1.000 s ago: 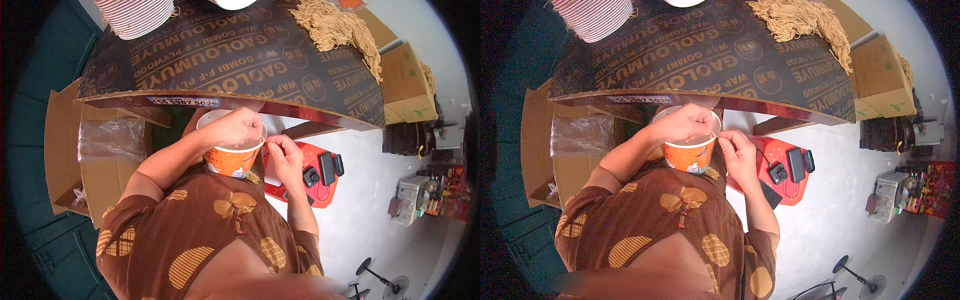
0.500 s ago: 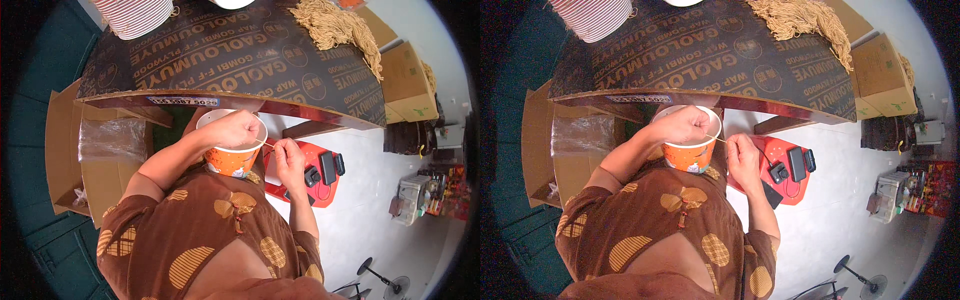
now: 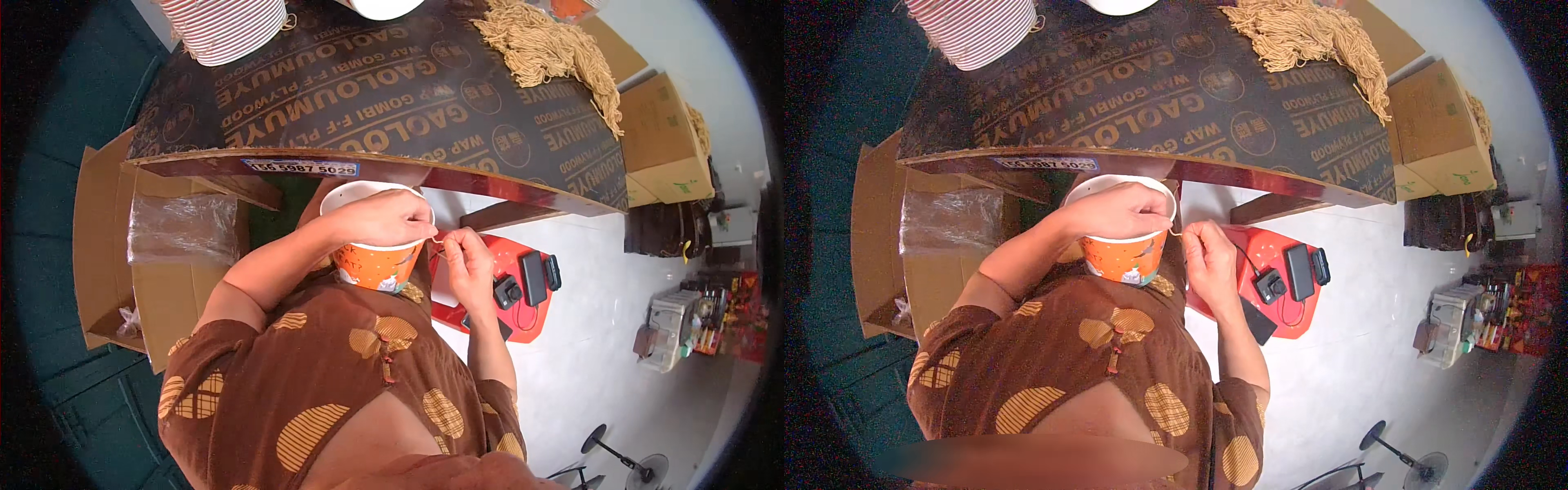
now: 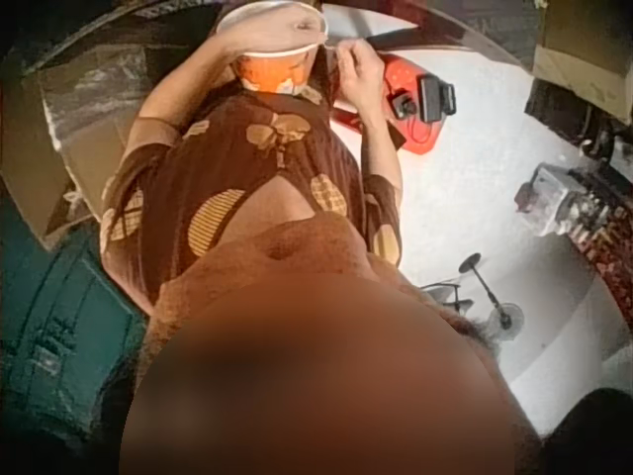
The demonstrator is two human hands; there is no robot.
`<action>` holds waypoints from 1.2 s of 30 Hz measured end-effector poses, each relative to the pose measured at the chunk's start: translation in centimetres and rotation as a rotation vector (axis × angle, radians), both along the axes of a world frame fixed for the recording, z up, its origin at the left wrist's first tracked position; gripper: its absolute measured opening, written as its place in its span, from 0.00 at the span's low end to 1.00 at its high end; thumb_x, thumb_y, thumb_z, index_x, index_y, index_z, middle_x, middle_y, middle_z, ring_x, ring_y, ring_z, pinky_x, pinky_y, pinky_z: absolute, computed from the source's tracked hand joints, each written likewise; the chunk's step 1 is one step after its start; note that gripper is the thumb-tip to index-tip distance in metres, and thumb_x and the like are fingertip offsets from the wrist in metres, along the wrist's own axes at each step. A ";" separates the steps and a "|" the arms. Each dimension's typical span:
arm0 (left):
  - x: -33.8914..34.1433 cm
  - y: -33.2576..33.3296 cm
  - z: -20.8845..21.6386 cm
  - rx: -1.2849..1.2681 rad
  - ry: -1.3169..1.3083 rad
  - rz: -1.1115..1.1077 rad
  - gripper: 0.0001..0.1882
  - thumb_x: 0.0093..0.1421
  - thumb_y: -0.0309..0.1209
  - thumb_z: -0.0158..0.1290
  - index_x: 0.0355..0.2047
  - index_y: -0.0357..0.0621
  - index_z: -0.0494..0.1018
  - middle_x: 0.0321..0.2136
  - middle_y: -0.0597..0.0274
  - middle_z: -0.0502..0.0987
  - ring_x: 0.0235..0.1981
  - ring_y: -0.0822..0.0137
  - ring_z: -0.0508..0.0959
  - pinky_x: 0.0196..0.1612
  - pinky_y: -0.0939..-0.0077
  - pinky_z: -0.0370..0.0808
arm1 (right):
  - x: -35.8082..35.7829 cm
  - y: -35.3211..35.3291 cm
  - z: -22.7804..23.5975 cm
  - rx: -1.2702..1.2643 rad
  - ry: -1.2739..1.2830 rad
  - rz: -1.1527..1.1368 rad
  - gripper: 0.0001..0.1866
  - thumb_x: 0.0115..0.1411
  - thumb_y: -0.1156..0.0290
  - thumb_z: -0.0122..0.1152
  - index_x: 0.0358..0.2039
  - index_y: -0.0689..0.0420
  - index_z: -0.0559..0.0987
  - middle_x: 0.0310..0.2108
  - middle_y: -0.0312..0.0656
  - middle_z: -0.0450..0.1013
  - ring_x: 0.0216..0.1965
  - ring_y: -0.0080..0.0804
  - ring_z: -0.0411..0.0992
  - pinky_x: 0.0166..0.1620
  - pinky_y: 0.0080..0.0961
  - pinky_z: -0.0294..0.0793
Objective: Manually attaching string handles to paper buckets.
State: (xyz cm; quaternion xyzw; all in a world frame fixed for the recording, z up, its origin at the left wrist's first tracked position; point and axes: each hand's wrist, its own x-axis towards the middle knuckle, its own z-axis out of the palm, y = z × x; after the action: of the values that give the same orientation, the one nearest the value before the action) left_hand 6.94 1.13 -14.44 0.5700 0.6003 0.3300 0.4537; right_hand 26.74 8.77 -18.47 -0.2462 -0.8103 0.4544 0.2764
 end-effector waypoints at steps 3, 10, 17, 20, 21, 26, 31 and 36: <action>-0.1 0.0 -0.7 0.059 -0.022 -0.008 0.09 0.55 0.29 0.50 0.24 0.34 0.72 0.23 0.51 0.76 0.27 0.64 0.75 0.34 0.67 0.71 | -0.1 -0.2 0.2 -0.020 -0.002 0.002 0.03 0.59 0.78 0.54 0.29 0.62 0.72 0.23 0.42 0.68 0.23 0.31 0.68 0.28 0.26 0.68; -0.2 0.0 -1.1 0.117 -0.007 0.000 0.07 0.53 0.25 0.47 0.23 0.34 0.72 0.21 0.53 0.75 0.24 0.64 0.74 0.32 0.69 0.71 | 0.1 -0.1 0.1 -0.012 -0.013 0.022 0.03 0.59 0.78 0.55 0.29 0.62 0.72 0.24 0.43 0.68 0.25 0.34 0.69 0.30 0.28 0.69; 0.0 -0.2 -0.5 0.097 0.090 -0.010 0.10 0.54 0.29 0.46 0.26 0.33 0.73 0.23 0.45 0.75 0.27 0.54 0.76 0.35 0.63 0.72 | -0.2 -0.1 -0.4 0.055 -0.038 -0.001 0.05 0.60 0.77 0.53 0.27 0.63 0.72 0.23 0.43 0.69 0.25 0.36 0.70 0.30 0.29 0.69; 0.1 -0.2 0.0 0.081 0.096 0.011 0.13 0.56 0.31 0.45 0.27 0.33 0.74 0.25 0.43 0.76 0.30 0.50 0.77 0.37 0.61 0.72 | 0.0 -0.2 -1.4 -0.057 -0.010 -0.009 0.03 0.62 0.76 0.52 0.32 0.62 0.71 0.21 0.40 0.68 0.23 0.30 0.69 0.28 0.26 0.69; 0.1 -0.3 0.0 0.067 0.087 0.019 0.14 0.58 0.33 0.44 0.28 0.34 0.74 0.26 0.43 0.76 0.32 0.48 0.77 0.39 0.60 0.72 | 0.0 -0.5 -1.2 -0.055 -0.009 -0.009 0.03 0.62 0.76 0.52 0.32 0.62 0.71 0.21 0.40 0.68 0.23 0.30 0.69 0.28 0.26 0.69; 0.8 -0.1 -0.5 0.176 0.084 0.248 0.20 0.63 0.42 0.43 0.29 0.34 0.71 0.26 0.42 0.74 0.31 0.46 0.76 0.36 0.57 0.70 | -0.8 -2.8 0.8 -0.019 0.106 0.059 0.13 0.61 0.75 0.56 0.45 0.59 0.69 0.19 0.38 0.67 0.19 0.22 0.67 0.24 0.23 0.67; 1.6 -0.5 0.1 0.301 -0.055 0.384 0.25 0.66 0.48 0.42 0.27 0.35 0.67 0.22 0.48 0.71 0.26 0.51 0.73 0.32 0.60 0.68 | -1.6 -3.5 2.8 0.152 -0.093 0.239 0.13 0.57 0.67 0.62 0.40 0.57 0.72 0.20 0.44 0.72 0.20 0.41 0.74 0.25 0.34 0.71; 0.5 -2.5 1.8 0.278 -0.328 0.347 0.18 0.69 0.39 0.40 0.28 0.38 0.70 0.26 0.67 0.70 0.24 0.77 0.68 0.30 0.81 0.68 | -0.4 -2.6 3.0 0.037 -0.071 0.180 0.11 0.54 0.70 0.65 0.34 0.58 0.72 0.16 0.38 0.71 0.17 0.27 0.71 0.21 0.27 0.68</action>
State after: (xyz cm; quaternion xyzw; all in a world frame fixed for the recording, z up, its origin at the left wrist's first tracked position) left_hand 7.40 -1.38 -12.62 0.4543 0.5563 0.5702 0.3988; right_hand 26.31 6.22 -15.43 -0.1832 -0.8466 0.4535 0.2098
